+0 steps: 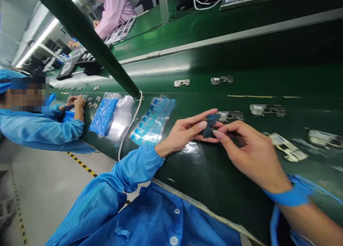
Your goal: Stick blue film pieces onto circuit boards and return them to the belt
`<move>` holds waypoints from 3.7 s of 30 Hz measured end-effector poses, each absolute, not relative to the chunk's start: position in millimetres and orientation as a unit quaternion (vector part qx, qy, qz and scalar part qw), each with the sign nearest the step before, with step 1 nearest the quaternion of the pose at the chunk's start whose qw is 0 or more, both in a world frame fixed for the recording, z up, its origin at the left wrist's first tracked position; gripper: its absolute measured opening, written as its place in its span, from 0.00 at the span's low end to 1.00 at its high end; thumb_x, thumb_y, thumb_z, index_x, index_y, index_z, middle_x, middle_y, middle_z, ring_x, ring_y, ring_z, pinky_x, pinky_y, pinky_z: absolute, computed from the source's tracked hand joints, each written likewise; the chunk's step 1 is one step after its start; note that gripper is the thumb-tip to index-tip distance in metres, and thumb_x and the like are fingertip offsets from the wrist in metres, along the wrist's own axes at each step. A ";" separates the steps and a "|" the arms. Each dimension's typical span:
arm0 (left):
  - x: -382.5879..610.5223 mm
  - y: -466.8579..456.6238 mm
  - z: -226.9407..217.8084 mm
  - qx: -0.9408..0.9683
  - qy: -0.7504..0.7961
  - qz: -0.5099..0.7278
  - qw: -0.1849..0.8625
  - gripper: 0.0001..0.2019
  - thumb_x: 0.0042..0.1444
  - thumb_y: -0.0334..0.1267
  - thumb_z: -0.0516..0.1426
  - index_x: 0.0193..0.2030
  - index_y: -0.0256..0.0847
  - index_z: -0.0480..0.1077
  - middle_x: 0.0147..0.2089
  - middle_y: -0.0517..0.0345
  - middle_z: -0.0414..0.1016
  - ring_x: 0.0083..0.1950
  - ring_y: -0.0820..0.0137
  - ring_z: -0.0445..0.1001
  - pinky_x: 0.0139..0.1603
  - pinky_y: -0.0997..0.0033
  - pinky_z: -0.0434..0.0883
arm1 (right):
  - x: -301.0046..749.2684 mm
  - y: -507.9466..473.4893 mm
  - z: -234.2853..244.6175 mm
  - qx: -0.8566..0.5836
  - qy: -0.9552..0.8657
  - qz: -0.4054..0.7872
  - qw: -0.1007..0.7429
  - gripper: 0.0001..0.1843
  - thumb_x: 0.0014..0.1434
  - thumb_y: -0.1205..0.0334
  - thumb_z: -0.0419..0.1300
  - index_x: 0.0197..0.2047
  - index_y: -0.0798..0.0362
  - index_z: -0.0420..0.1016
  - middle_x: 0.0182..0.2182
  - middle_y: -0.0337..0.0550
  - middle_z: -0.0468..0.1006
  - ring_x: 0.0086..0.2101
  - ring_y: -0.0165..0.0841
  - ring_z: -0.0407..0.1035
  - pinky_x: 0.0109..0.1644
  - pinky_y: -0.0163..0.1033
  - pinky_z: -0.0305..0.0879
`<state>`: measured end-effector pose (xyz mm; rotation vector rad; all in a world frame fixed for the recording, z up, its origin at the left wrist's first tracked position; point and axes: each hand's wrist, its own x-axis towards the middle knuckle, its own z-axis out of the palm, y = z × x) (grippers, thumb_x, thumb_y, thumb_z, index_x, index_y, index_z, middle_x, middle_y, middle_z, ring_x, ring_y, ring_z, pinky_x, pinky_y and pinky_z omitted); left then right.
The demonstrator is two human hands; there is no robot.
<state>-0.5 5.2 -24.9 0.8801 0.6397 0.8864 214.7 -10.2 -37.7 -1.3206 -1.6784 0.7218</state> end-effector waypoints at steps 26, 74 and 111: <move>-0.1 2.7 -7.4 0.374 0.360 0.443 0.731 0.30 0.69 0.46 0.70 0.74 0.44 0.72 0.48 0.58 0.87 0.42 0.66 0.89 0.43 0.65 0.91 | 203.7 -17.4 -5.2 -0.432 -0.547 0.520 0.493 0.20 0.67 0.43 0.77 0.39 0.50 0.80 0.34 0.39 0.79 0.34 0.30 0.73 0.43 0.39 0.74; -0.4 -1.5 0.4 0.381 0.446 0.449 0.674 0.34 0.64 0.51 0.75 0.71 0.40 0.75 0.59 0.48 0.89 0.49 0.69 0.90 0.51 0.76 0.86 | 230.5 -3.5 -18.8 -0.308 -0.798 0.054 0.516 0.05 0.74 0.67 0.67 0.50 0.47 0.78 0.38 0.46 0.87 0.37 0.38 0.78 0.41 0.46 0.73; 0.4 -3.2 -3.0 0.394 0.338 0.425 0.742 0.26 0.73 0.56 0.63 0.70 0.43 0.78 0.51 0.50 0.90 0.48 0.57 0.92 0.51 0.57 0.90 | 216.4 -20.2 4.1 -0.469 -0.570 0.537 0.409 0.22 0.66 0.40 0.76 0.36 0.50 0.82 0.33 0.41 0.80 0.33 0.32 0.71 0.44 0.40 0.75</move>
